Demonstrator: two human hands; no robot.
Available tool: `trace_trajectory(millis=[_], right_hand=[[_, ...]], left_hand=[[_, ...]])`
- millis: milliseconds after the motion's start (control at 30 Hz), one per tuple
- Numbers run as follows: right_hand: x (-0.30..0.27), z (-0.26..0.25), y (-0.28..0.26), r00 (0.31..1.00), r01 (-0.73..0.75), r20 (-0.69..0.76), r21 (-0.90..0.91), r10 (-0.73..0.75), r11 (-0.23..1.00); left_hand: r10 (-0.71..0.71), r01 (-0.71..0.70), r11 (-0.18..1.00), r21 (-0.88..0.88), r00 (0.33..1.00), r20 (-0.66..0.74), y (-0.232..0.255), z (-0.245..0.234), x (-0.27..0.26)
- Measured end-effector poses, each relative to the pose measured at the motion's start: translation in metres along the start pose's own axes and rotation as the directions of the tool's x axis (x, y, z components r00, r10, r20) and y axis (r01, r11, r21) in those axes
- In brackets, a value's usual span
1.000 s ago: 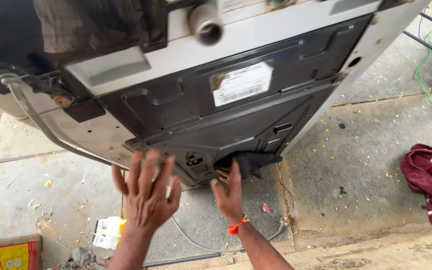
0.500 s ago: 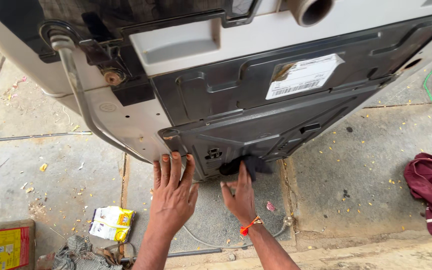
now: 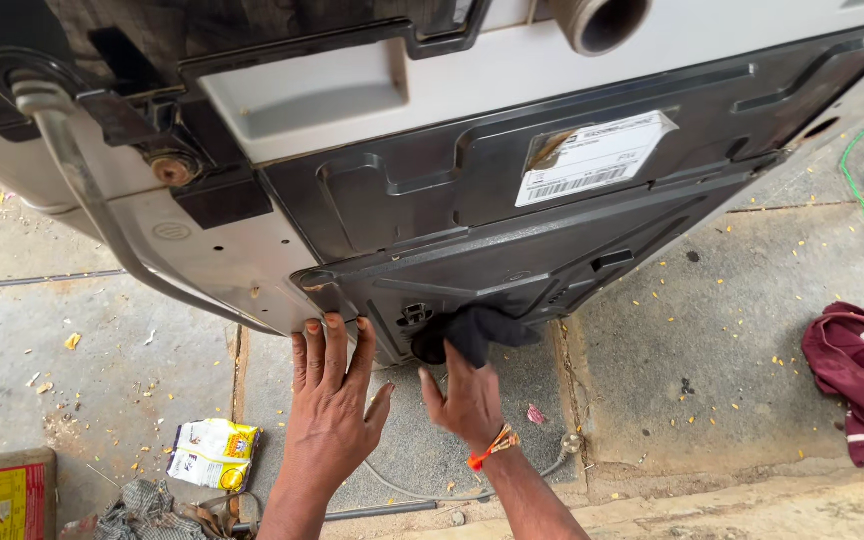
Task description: The person wipes the exterior back and side panels of a washing machine using a cloth.
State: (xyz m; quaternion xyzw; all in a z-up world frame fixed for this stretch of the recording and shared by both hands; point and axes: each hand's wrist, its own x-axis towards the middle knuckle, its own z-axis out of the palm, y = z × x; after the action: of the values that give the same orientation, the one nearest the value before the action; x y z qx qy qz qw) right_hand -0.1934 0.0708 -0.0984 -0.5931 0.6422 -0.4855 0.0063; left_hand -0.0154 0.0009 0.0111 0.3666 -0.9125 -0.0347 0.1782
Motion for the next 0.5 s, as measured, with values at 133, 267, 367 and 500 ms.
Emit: trace_trajectory(millis=[133,267,367,500], right_hand=[[-0.001,0.008,0.006,0.997,-0.041,0.059,-0.04,0.043,0.998],[-0.011,0.006,0.011,0.912,-0.317,0.263,-0.031,0.314,0.948],[-0.008,-0.008,0.01,0.958,-0.236,0.183,0.053,0.223,0.97],[0.002,-0.01,-0.003,0.999,0.006,-0.032,0.129,-0.002,0.992]], left_hand=[[-0.013,0.013,1.0,-0.003,1.0,0.009,-0.002,0.005,-0.001],[-0.017,0.017,1.0,0.006,1.0,0.016,0.001,0.004,0.0],[-0.003,0.003,1.0,0.015,1.0,0.016,0.002,0.006,-0.001],[-0.001,0.001,1.0,-0.005,1.0,0.002,0.004,0.005,0.0]])
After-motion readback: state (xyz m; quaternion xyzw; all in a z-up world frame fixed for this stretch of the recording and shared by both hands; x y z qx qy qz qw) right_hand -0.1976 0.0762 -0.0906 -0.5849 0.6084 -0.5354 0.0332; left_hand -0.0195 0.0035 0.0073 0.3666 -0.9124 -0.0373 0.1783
